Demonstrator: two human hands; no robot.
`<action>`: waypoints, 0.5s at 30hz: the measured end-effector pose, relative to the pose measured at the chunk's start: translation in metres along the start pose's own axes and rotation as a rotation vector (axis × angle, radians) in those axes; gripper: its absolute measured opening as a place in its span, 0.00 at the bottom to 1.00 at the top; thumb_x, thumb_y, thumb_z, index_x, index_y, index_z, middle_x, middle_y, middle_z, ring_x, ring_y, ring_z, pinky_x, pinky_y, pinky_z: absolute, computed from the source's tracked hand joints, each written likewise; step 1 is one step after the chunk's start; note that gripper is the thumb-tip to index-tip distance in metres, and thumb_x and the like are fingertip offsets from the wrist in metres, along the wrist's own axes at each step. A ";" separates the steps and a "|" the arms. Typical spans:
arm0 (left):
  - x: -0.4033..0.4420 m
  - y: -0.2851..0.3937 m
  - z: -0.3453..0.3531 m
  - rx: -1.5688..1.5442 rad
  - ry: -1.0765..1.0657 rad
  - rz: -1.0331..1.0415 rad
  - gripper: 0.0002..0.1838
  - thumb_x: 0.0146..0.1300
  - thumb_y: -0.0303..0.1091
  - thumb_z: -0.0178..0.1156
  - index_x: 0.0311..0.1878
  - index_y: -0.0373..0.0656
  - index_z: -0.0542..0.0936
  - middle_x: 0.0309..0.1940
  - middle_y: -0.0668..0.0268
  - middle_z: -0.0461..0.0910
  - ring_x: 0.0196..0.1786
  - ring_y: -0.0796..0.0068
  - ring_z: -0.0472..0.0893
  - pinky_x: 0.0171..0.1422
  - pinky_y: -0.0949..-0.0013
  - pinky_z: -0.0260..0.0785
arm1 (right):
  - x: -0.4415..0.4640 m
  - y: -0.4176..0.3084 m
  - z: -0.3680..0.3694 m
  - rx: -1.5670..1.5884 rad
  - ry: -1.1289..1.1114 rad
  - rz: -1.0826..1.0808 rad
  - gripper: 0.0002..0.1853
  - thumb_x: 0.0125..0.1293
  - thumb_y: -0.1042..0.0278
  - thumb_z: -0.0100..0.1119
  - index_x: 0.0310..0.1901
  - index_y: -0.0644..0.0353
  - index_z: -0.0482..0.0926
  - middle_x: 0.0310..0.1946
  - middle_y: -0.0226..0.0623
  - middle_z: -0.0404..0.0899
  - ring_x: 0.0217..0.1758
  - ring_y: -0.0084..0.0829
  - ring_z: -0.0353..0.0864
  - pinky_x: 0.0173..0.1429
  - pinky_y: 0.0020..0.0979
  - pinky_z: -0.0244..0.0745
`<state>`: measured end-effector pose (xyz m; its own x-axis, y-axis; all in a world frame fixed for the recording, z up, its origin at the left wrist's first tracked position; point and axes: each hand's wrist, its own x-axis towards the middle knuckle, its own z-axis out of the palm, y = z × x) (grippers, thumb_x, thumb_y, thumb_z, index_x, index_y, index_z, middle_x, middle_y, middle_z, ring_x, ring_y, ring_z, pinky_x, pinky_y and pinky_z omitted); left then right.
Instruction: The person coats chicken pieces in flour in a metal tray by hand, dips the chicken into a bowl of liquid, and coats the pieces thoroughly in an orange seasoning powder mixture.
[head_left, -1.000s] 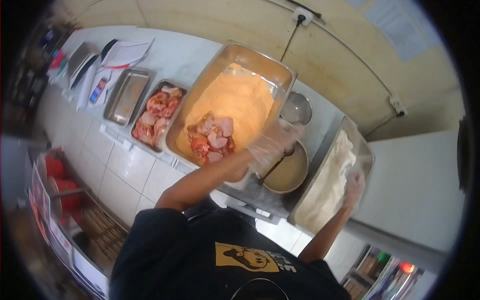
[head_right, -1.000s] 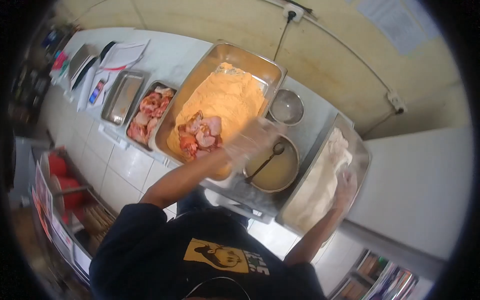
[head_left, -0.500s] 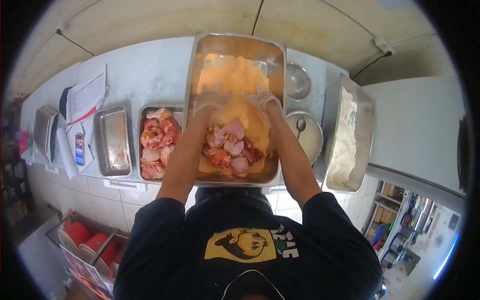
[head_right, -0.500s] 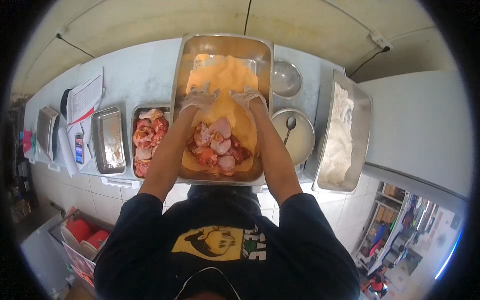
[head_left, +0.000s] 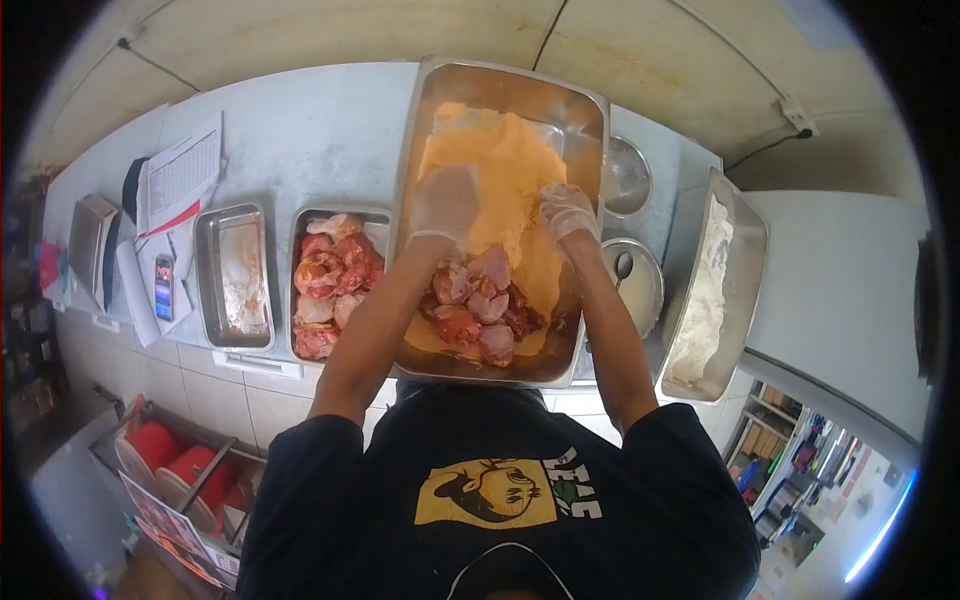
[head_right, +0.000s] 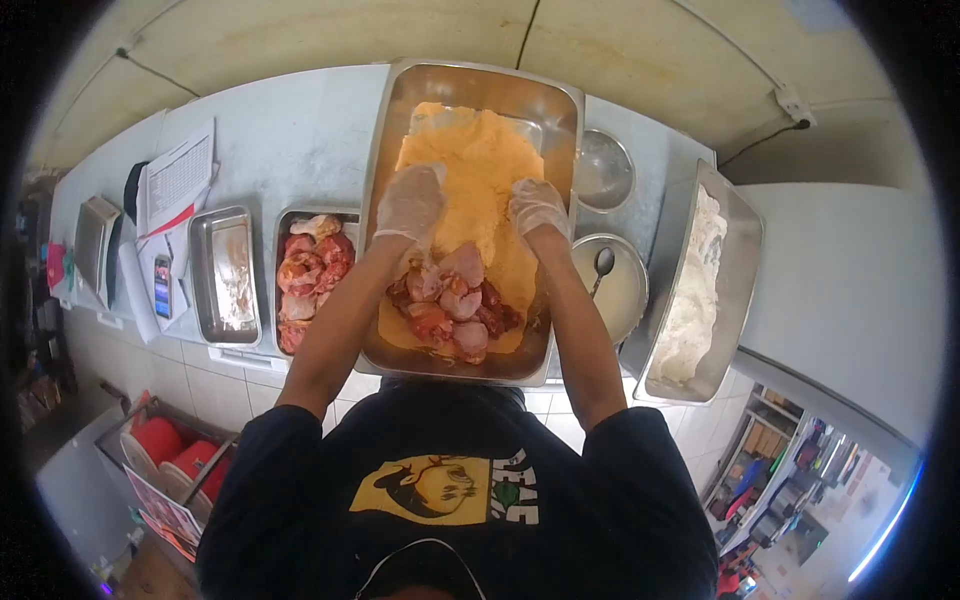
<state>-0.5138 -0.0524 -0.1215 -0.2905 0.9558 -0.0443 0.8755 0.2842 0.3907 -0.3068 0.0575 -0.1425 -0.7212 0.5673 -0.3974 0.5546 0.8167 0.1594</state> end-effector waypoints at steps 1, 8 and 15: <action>-0.002 0.005 -0.002 0.005 0.014 -0.016 0.13 0.59 0.37 0.53 0.36 0.39 0.81 0.37 0.53 0.83 0.44 0.50 0.82 0.48 0.53 0.73 | -0.005 -0.007 -0.017 -0.009 -0.039 0.020 0.12 0.59 0.70 0.53 0.42 0.54 0.84 0.43 0.42 0.83 0.46 0.42 0.82 0.52 0.37 0.75; -0.012 0.020 -0.001 -0.490 -0.127 -0.212 0.16 0.60 0.41 0.56 0.44 0.39 0.82 0.39 0.51 0.83 0.44 0.50 0.82 0.50 0.55 0.74 | -0.043 -0.036 -0.049 0.686 0.266 0.126 0.14 0.64 0.62 0.52 0.48 0.53 0.82 0.46 0.45 0.82 0.51 0.42 0.80 0.57 0.36 0.73; -0.035 0.089 0.059 -0.650 0.025 -0.074 0.21 0.65 0.44 0.52 0.54 0.39 0.77 0.43 0.55 0.81 0.46 0.57 0.81 0.52 0.58 0.73 | -0.049 -0.082 -0.102 2.289 0.356 0.238 0.27 0.73 0.51 0.46 0.63 0.65 0.69 0.54 0.39 0.76 0.55 0.31 0.73 0.64 0.29 0.65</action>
<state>-0.4032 -0.0562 -0.1395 -0.3569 0.9312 -0.0735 0.4435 0.2382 0.8641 -0.3596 -0.0266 -0.0438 -0.4738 0.7966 -0.3756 -0.1816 -0.5057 -0.8434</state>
